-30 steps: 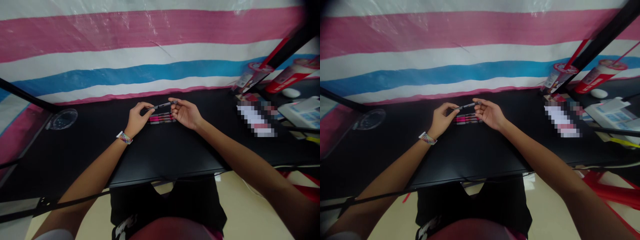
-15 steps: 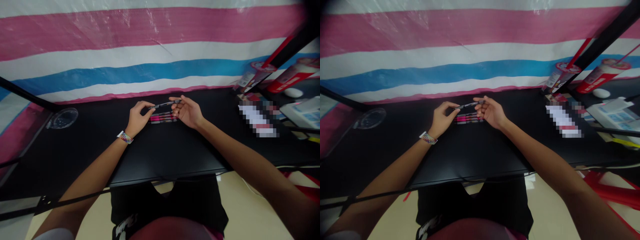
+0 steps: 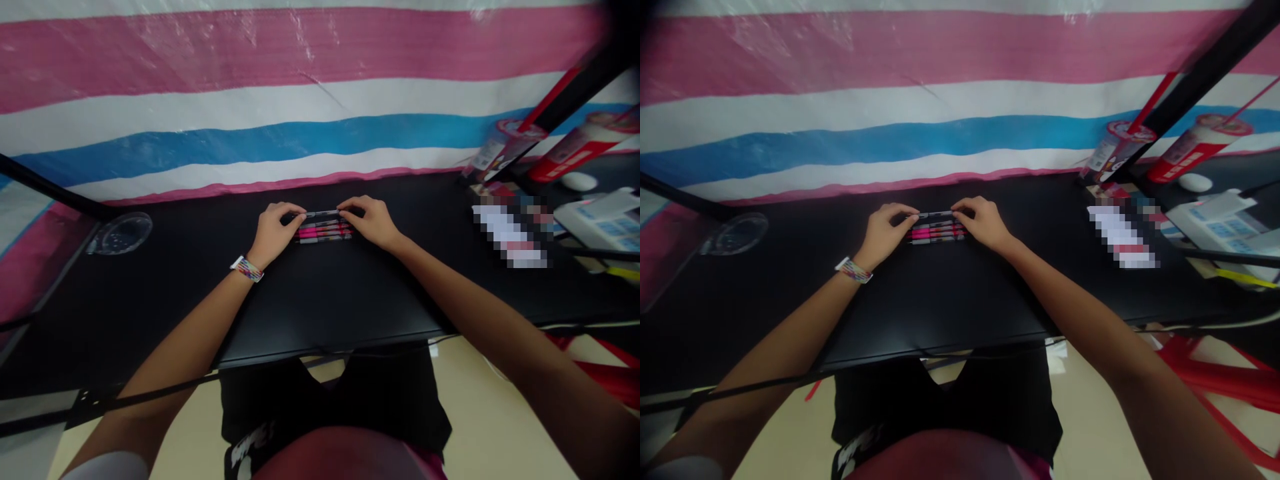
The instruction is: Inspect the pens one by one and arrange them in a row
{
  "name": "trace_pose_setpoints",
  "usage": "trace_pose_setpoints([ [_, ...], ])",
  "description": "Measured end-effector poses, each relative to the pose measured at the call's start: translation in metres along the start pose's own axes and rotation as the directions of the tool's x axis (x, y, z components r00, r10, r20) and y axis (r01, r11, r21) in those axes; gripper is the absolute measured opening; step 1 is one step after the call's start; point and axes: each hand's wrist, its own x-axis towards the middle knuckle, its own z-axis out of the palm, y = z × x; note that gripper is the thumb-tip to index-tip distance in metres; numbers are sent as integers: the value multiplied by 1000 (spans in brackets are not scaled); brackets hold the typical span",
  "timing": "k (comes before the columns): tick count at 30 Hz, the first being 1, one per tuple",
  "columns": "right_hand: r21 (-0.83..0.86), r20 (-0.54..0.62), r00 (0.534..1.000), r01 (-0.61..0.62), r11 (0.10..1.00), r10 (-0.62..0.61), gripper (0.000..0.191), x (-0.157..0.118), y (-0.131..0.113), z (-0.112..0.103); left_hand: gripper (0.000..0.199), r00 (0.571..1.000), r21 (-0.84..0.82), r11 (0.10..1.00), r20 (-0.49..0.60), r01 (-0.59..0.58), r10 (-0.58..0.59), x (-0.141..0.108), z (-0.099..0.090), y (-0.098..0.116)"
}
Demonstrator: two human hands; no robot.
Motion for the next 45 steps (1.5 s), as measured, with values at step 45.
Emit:
trace_pose_setpoints([
  [45,-30,-109,992,-61,998,57,33,-15,-15,10,16,970,-345,912,-7,224,-242,-11,20,16],
])
